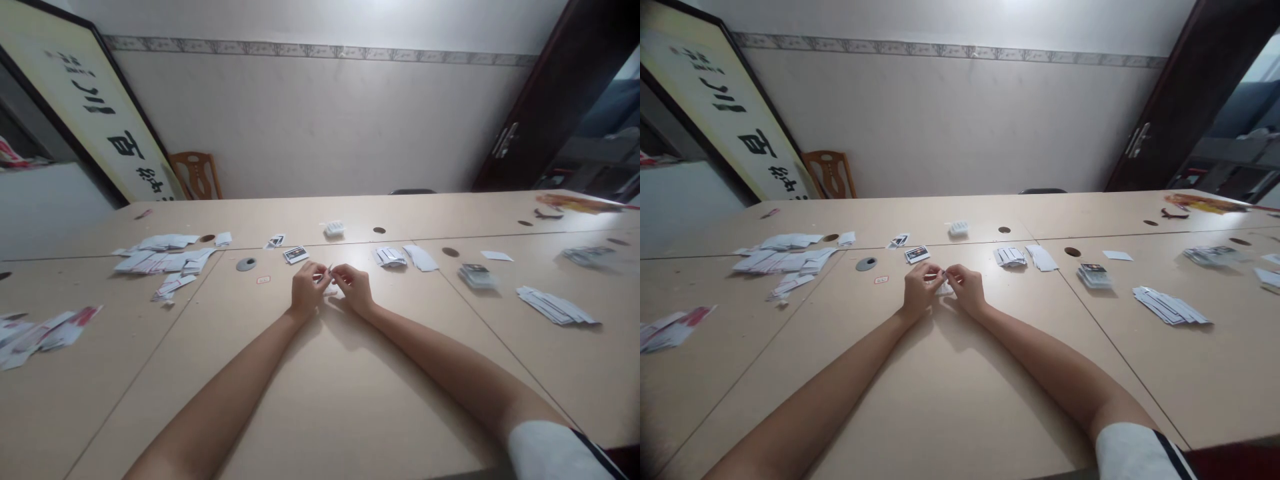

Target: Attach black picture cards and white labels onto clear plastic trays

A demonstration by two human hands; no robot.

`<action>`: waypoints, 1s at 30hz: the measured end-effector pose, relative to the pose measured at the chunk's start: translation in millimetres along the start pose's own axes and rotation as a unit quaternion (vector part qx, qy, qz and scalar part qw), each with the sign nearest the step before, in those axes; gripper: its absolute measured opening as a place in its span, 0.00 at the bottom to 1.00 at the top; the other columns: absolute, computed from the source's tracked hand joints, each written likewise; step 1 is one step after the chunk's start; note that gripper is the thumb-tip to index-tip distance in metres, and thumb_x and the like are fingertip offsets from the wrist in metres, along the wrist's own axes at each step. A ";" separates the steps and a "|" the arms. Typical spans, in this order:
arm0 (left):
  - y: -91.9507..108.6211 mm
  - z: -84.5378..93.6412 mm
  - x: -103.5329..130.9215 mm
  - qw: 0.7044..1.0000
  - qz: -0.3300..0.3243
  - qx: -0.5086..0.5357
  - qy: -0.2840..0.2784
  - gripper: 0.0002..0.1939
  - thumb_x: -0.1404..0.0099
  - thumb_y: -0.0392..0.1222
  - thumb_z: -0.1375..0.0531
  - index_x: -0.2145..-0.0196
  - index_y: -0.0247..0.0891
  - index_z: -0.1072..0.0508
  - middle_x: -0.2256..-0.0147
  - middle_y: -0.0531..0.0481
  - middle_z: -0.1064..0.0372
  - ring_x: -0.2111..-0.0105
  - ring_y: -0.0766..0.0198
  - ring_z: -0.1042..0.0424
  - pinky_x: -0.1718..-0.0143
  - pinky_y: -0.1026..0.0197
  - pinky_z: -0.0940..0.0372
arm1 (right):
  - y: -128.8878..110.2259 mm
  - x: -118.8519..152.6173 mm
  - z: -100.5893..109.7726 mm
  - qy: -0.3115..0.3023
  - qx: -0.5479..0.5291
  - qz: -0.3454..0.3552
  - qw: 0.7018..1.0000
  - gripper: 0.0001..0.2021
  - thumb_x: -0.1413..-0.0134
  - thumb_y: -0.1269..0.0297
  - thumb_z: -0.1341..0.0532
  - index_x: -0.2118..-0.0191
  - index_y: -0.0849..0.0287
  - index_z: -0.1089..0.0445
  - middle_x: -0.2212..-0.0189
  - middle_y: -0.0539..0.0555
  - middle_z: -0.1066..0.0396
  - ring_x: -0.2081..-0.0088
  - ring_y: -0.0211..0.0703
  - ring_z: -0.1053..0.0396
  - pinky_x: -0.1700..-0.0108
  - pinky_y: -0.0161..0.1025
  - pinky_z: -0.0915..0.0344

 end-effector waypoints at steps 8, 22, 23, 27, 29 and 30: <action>-5.1 12.3 -1.7 0.997 0.040 -0.043 0.050 0.02 0.40 0.37 0.43 0.70 0.39 0.30 0.70 0.52 0.32 0.68 0.63 0.30 0.68 0.63 0.32 | 12.2 -1.6 5.1 0.027 -0.044 -0.048 0.997 0.06 0.46 0.61 0.40 0.68 0.57 0.30 0.72 0.51 0.26 0.72 0.45 0.23 0.73 0.35 0.32; -81.6 31.3 5.4 0.956 0.220 0.077 0.177 0.10 0.41 0.47 0.43 0.67 0.38 0.31 0.70 0.49 0.32 0.71 0.63 0.31 0.78 0.67 0.37 | 40.8 -2.0 11.8 0.066 -0.136 -0.161 0.975 0.09 0.50 0.59 0.38 0.67 0.58 0.32 0.77 0.51 0.25 0.73 0.44 0.23 0.77 0.33 0.33; -83.4 32.0 5.7 0.955 0.222 0.079 0.181 0.10 0.41 0.47 0.43 0.67 0.38 0.31 0.69 0.49 0.32 0.71 0.63 0.31 0.79 0.68 0.37 | 42.6 -1.8 12.3 0.069 -0.140 -0.166 0.974 0.09 0.51 0.59 0.37 0.67 0.59 0.32 0.77 0.51 0.25 0.73 0.44 0.23 0.77 0.33 0.32; -86.5 33.6 5.8 0.951 0.229 0.088 0.189 0.10 0.41 0.47 0.43 0.66 0.38 0.32 0.70 0.49 0.33 0.72 0.65 0.31 0.80 0.69 0.38 | 45.7 -0.8 13.7 0.074 -0.148 -0.176 0.970 0.09 0.51 0.59 0.37 0.66 0.59 0.32 0.77 0.51 0.24 0.73 0.44 0.23 0.76 0.33 0.32; -87.7 33.9 5.8 0.948 0.234 0.095 0.193 0.10 0.41 0.46 0.43 0.66 0.38 0.32 0.70 0.50 0.33 0.73 0.65 0.31 0.81 0.70 0.38 | 47.0 -0.4 14.7 0.079 -0.153 -0.181 0.968 0.09 0.51 0.60 0.37 0.66 0.59 0.32 0.76 0.51 0.24 0.74 0.43 0.23 0.76 0.33 0.32; -88.6 33.9 5.9 0.947 0.237 0.099 0.194 0.10 0.41 0.46 0.43 0.66 0.38 0.33 0.71 0.50 0.33 0.74 0.66 0.31 0.81 0.70 0.38 | 48.0 -0.2 15.2 0.082 -0.155 -0.185 0.967 0.09 0.51 0.60 0.37 0.66 0.59 0.32 0.76 0.51 0.24 0.74 0.43 0.24 0.76 0.33 0.32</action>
Point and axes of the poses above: each hand's wrist, its own x-axis away from the middle knuckle, its own z-axis out of the back of the hand, y = z × x, the point moved 10 cm from there along -x, towards the middle knuckle
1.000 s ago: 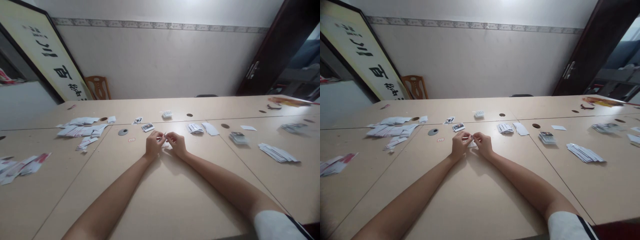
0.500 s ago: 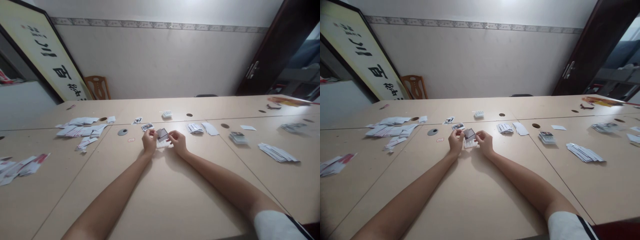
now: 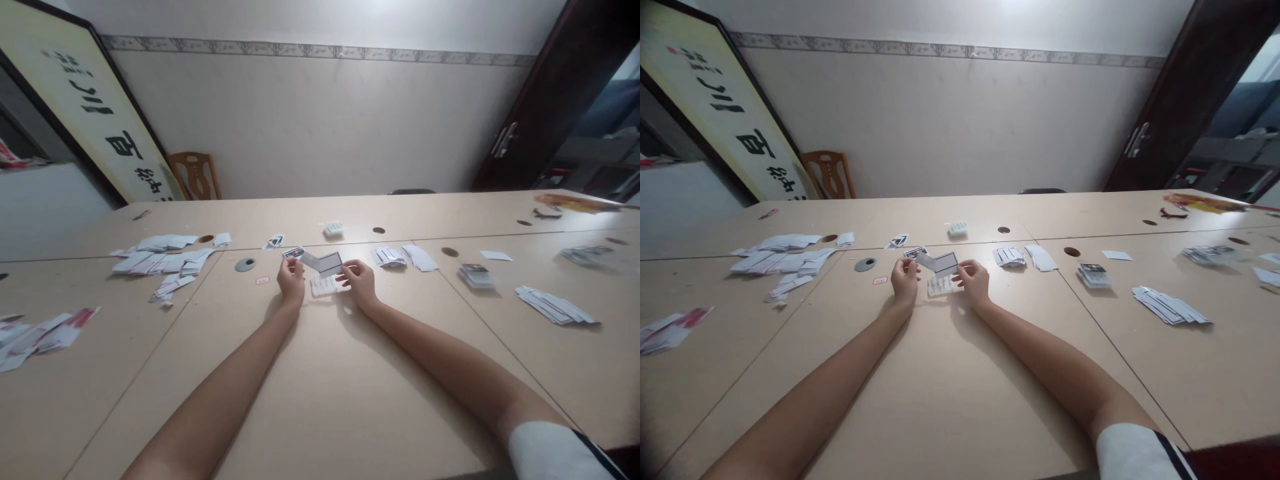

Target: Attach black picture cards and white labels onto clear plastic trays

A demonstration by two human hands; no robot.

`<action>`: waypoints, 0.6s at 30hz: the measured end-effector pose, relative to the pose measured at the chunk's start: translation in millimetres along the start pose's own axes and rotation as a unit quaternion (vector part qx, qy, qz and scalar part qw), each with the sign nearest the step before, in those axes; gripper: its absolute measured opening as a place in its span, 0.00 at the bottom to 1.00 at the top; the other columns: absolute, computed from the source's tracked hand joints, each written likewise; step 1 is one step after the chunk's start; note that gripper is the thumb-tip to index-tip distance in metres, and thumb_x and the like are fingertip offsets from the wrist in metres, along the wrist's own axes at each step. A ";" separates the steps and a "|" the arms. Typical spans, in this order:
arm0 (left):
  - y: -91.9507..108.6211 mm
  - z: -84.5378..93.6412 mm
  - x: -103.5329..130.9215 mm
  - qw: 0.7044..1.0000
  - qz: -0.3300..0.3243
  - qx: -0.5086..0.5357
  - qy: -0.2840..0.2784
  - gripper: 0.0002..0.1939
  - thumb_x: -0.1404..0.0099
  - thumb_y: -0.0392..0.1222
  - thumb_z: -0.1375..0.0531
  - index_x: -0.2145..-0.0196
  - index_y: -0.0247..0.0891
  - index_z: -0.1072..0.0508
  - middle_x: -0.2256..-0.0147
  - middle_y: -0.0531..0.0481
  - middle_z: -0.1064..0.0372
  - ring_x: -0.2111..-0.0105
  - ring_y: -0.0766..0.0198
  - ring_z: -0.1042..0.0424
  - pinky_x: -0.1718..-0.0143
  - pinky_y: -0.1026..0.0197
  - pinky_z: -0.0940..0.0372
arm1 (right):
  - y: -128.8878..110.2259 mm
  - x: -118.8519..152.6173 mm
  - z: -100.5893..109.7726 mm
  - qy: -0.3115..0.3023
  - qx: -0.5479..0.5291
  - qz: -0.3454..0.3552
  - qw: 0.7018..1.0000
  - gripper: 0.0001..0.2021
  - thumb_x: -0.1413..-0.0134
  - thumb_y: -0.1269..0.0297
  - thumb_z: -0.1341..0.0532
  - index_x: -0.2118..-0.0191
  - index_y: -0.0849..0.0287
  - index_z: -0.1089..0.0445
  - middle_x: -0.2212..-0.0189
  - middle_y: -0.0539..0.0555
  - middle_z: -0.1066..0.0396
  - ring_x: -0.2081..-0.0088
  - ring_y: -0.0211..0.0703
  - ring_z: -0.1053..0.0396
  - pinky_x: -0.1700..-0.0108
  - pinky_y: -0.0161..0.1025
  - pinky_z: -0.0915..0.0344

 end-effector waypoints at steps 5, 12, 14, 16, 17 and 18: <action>-4.4 0.9 -1.9 1.000 0.019 0.017 0.006 0.08 0.40 0.45 0.45 0.65 0.38 0.34 0.70 0.51 0.33 0.76 0.68 0.31 0.81 0.71 0.38 | 4.0 -2.6 2.6 0.015 -0.015 -0.013 1.000 0.09 0.52 0.61 0.37 0.66 0.59 0.32 0.77 0.51 0.25 0.75 0.43 0.23 0.77 0.33 0.33; -3.3 -0.1 -1.8 0.999 0.035 0.037 0.004 0.08 0.40 0.45 0.45 0.65 0.38 0.36 0.72 0.52 0.33 0.77 0.69 0.30 0.82 0.71 0.39 | 6.2 -3.5 11.5 0.047 -0.030 -0.026 0.998 0.09 0.54 0.61 0.37 0.67 0.59 0.33 0.77 0.50 0.26 0.75 0.45 0.23 0.77 0.33 0.33; -3.0 -0.4 -1.5 0.998 0.037 0.040 0.004 0.09 0.40 0.46 0.45 0.65 0.38 0.36 0.72 0.52 0.33 0.77 0.68 0.30 0.82 0.71 0.39 | 5.0 -3.2 12.2 0.046 -0.028 -0.024 0.998 0.09 0.54 0.61 0.37 0.67 0.59 0.33 0.78 0.49 0.27 0.75 0.45 0.23 0.77 0.33 0.33; -3.6 0.7 -1.9 0.998 0.040 0.042 0.010 0.10 0.40 0.47 0.45 0.65 0.39 0.37 0.73 0.53 0.33 0.77 0.68 0.29 0.82 0.71 0.39 | 5.2 -3.8 14.0 0.051 -0.028 -0.024 0.998 0.09 0.54 0.61 0.37 0.67 0.59 0.33 0.78 0.49 0.27 0.74 0.45 0.23 0.77 0.33 0.33; -4.1 1.5 -2.4 0.998 0.042 0.042 0.014 0.10 0.40 0.48 0.45 0.65 0.39 0.37 0.73 0.53 0.33 0.77 0.68 0.29 0.82 0.71 0.39 | 6.1 -4.6 15.9 0.058 -0.030 -0.026 0.998 0.08 0.54 0.62 0.38 0.67 0.59 0.33 0.78 0.49 0.28 0.75 0.45 0.23 0.77 0.33 0.32; -4.7 2.4 -2.9 0.998 0.044 0.042 0.017 0.10 0.40 0.48 0.45 0.65 0.39 0.37 0.73 0.52 0.33 0.77 0.68 0.29 0.82 0.71 0.40 | 7.4 -5.8 18.8 0.068 -0.034 -0.028 0.997 0.08 0.54 0.62 0.38 0.67 0.59 0.34 0.77 0.48 0.28 0.74 0.44 0.23 0.77 0.33 0.32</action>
Point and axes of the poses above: each hand's wrist, its own x-axis away from the middle knuckle, its own z-axis out of the back of the hand, y = z × x, the point moved 10 cm from there along -x, towards the middle knuckle
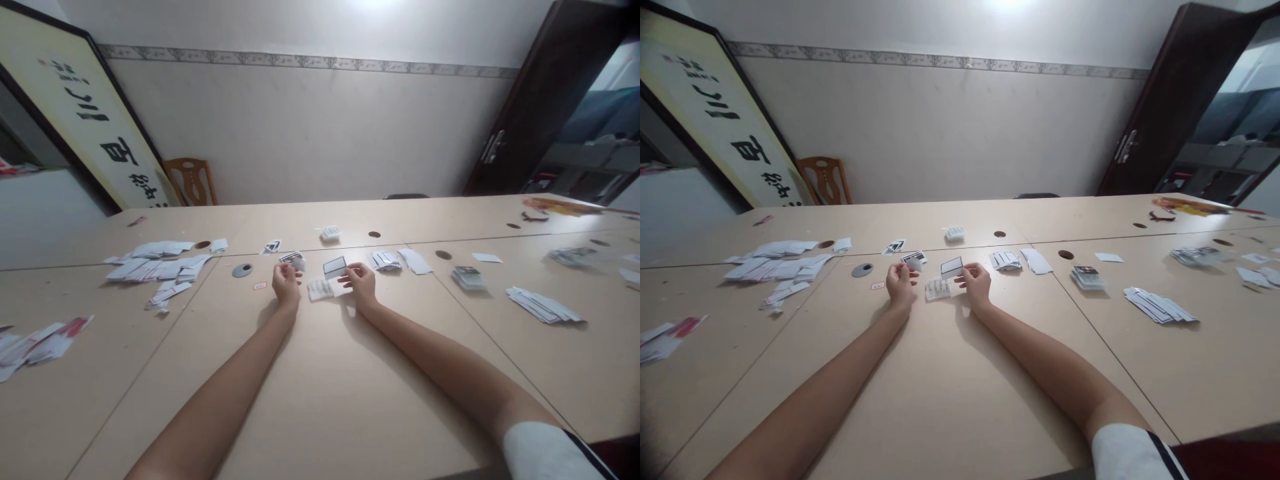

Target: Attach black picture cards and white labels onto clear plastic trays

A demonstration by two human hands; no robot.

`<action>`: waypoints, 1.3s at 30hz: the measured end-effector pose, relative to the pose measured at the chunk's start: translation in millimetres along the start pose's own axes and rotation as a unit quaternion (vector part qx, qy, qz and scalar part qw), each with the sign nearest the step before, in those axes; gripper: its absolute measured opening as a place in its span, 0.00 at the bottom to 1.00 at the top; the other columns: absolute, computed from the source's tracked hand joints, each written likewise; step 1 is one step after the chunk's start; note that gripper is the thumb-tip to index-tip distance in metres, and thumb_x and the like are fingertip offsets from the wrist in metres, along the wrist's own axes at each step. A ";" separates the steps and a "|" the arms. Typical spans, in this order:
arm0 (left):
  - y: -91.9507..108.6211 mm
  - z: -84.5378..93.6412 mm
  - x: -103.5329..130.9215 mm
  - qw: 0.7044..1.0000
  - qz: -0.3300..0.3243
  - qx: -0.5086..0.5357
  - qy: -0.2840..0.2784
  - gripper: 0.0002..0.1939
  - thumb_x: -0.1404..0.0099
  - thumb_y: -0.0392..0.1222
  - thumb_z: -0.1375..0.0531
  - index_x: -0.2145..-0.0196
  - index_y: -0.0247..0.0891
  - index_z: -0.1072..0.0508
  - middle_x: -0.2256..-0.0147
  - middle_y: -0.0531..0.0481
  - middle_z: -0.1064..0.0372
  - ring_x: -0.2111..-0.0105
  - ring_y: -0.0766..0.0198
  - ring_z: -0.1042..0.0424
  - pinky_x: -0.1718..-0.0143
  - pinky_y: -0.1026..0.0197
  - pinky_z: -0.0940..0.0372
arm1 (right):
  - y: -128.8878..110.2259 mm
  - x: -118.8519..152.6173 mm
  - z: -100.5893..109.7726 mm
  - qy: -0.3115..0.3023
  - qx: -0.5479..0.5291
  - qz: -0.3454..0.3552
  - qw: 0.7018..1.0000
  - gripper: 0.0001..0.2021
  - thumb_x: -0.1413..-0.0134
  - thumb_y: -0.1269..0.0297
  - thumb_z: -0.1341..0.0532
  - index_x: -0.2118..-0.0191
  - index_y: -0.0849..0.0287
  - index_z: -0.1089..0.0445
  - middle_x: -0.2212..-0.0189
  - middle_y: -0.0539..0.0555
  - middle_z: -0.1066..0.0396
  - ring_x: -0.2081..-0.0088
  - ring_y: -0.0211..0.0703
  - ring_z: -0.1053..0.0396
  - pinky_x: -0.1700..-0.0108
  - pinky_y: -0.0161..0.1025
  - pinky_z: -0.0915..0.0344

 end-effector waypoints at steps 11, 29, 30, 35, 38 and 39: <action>8.2 -2.6 3.1 1.000 -0.022 -0.012 -0.019 0.09 0.41 0.46 0.44 0.66 0.39 0.35 0.74 0.52 0.32 0.77 0.66 0.28 0.82 0.71 0.40 | 11.9 -35.4 80.9 0.239 -0.105 -0.027 0.965 0.08 0.51 0.67 0.37 0.68 0.56 0.39 0.73 0.49 0.29 0.73 0.41 0.22 0.67 0.37 0.22; 25.9 -21.1 14.9 0.985 -0.119 -0.076 -0.095 0.10 0.36 0.48 0.45 0.65 0.40 0.34 0.72 0.53 0.32 0.75 0.66 0.29 0.75 0.67 0.37 | -13.6 -34.5 65.9 0.155 -0.009 -0.002 0.988 0.09 0.50 0.67 0.39 0.64 0.54 0.39 0.77 0.43 0.31 0.85 0.37 0.30 0.84 0.32 0.33; 28.7 -22.3 17.0 0.983 -0.130 -0.086 -0.100 0.09 0.35 0.48 0.45 0.65 0.40 0.34 0.72 0.53 0.31 0.74 0.66 0.29 0.75 0.67 0.37 | -22.3 -30.4 54.9 0.125 0.005 0.021 0.992 0.08 0.50 0.66 0.39 0.64 0.55 0.38 0.78 0.43 0.32 0.85 0.36 0.31 0.85 0.31 0.35; 57.8 -33.6 41.3 0.942 -0.246 -0.180 -0.139 0.05 0.33 0.42 0.46 0.65 0.40 0.32 0.70 0.52 0.31 0.72 0.65 0.30 0.72 0.65 0.38 | -14.1 -0.5 -18.6 -0.119 -0.013 -0.089 0.989 0.10 0.43 0.57 0.40 0.65 0.60 0.31 0.75 0.54 0.25 0.77 0.41 0.25 0.76 0.34 0.28; 73.3 -47.2 63.6 0.890 -0.336 -0.246 -0.186 0.04 0.33 0.39 0.45 0.65 0.39 0.32 0.68 0.52 0.31 0.70 0.65 0.30 0.70 0.65 0.39 | 0.4 17.5 -41.5 -0.190 -0.055 -0.181 0.963 0.16 0.41 0.52 0.41 0.66 0.63 0.29 0.68 0.61 0.22 0.68 0.46 0.22 0.65 0.39 0.24; 76.5 -51.0 70.1 0.872 -0.361 -0.265 -0.197 0.03 0.33 0.38 0.45 0.65 0.39 0.31 0.68 0.51 0.31 0.70 0.65 0.30 0.69 0.65 0.39 | 3.0 20.0 -44.6 -0.197 -0.068 -0.196 0.958 0.17 0.41 0.51 0.40 0.66 0.63 0.29 0.66 0.62 0.22 0.67 0.46 0.22 0.63 0.40 0.24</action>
Point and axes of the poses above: each hand's wrist, its own x-axis away from the middle knuckle, its own z-axis out of the back of the hand, y = z × x, the point moved 10 cm from there along -x, towards the middle knuckle
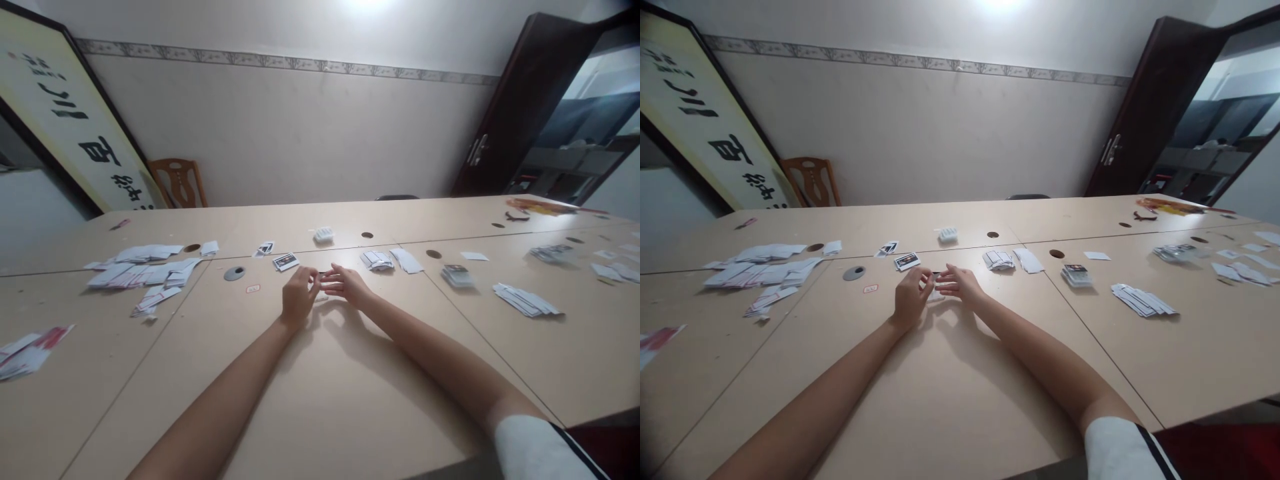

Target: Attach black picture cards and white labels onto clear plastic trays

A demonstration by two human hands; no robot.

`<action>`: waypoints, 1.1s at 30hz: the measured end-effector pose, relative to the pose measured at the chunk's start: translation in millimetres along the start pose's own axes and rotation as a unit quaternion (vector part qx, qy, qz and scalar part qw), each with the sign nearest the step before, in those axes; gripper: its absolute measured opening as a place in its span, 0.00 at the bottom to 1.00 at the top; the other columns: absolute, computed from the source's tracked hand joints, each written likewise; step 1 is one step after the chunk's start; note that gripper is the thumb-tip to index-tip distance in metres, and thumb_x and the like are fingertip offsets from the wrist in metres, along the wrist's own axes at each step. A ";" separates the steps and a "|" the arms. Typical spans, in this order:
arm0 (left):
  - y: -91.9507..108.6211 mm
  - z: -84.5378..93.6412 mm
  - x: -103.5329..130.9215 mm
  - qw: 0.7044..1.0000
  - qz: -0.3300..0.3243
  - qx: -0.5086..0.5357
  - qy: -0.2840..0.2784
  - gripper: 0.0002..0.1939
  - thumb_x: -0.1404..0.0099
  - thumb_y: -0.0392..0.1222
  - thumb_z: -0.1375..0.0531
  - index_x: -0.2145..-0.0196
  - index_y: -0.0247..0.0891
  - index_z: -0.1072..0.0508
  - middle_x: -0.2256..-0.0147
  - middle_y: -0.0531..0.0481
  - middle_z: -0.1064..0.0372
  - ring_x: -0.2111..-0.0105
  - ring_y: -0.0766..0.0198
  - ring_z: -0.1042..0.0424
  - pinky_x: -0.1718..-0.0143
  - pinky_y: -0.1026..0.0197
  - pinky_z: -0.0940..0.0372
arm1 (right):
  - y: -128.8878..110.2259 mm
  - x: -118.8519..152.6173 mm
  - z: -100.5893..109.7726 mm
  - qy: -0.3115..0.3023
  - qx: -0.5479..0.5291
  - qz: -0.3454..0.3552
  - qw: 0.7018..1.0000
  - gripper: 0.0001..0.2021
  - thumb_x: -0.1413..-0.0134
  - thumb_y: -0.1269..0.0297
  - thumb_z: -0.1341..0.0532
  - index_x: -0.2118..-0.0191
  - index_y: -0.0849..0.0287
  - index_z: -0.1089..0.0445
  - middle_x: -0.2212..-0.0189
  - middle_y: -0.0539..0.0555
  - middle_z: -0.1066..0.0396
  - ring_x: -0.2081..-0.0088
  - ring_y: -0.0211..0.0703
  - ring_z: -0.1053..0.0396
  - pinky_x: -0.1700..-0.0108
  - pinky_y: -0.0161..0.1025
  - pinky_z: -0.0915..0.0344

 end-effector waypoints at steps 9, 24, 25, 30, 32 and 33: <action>25.4 -10.4 3.9 0.991 -0.095 -0.081 -0.047 0.06 0.32 0.36 0.45 0.61 0.38 0.27 0.63 0.48 0.28 0.62 0.62 0.28 0.63 0.63 0.35 | 2.7 -1.9 1.7 0.009 -0.066 0.010 0.998 0.11 0.55 0.63 0.30 0.66 0.60 0.27 0.69 0.54 0.24 0.70 0.41 0.24 0.61 0.38 0.28; -20.8 -12.9 -4.7 0.988 0.017 -0.063 -0.140 0.11 0.34 0.44 0.43 0.56 0.40 0.26 0.57 0.46 0.29 0.53 0.55 0.31 0.54 0.56 0.35 | -9.3 -0.3 44.9 0.158 0.002 0.087 0.984 0.13 0.65 0.62 0.33 0.69 0.56 0.32 0.74 0.48 0.27 0.76 0.37 0.31 0.74 0.32 0.41; -28.7 -16.7 -3.9 0.983 0.027 -0.074 -0.164 0.13 0.36 0.47 0.41 0.55 0.40 0.27 0.55 0.45 0.30 0.50 0.52 0.33 0.51 0.54 0.37 | -11.8 -0.4 46.0 0.158 0.018 0.104 0.982 0.13 0.64 0.62 0.33 0.68 0.56 0.32 0.74 0.48 0.27 0.76 0.36 0.31 0.75 0.32 0.42; -59.3 -34.6 5.3 0.954 0.074 -0.111 -0.268 0.33 0.42 0.62 0.38 0.45 0.39 0.32 0.46 0.41 0.35 0.43 0.44 0.40 0.45 0.44 0.43 | -18.3 -4.1 52.5 0.156 0.052 0.159 0.974 0.13 0.61 0.59 0.33 0.67 0.55 0.30 0.76 0.47 0.29 0.77 0.36 0.33 0.77 0.31 0.42; -62.5 -37.5 7.4 0.948 0.078 -0.116 -0.286 0.36 0.45 0.65 0.37 0.46 0.40 0.31 0.46 0.41 0.35 0.42 0.43 0.41 0.45 0.43 0.44 | -17.8 -5.8 52.8 0.150 0.058 0.164 0.973 0.13 0.61 0.59 0.33 0.66 0.56 0.30 0.76 0.47 0.29 0.77 0.36 0.34 0.78 0.31 0.42; -62.9 -38.0 7.9 0.947 0.078 -0.117 -0.290 0.35 0.46 0.65 0.37 0.47 0.40 0.30 0.47 0.41 0.34 0.42 0.43 0.41 0.45 0.43 0.44 | -17.8 -6.2 52.1 0.145 0.063 0.168 0.973 0.13 0.60 0.58 0.33 0.65 0.56 0.29 0.76 0.47 0.29 0.77 0.36 0.34 0.78 0.31 0.42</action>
Point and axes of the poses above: each hand's wrist, its own x-axis away from the middle knuckle, its own z-axis out of the back of the hand, y = z × x, the point moved 10 cm from there along -x, towards the middle knuckle
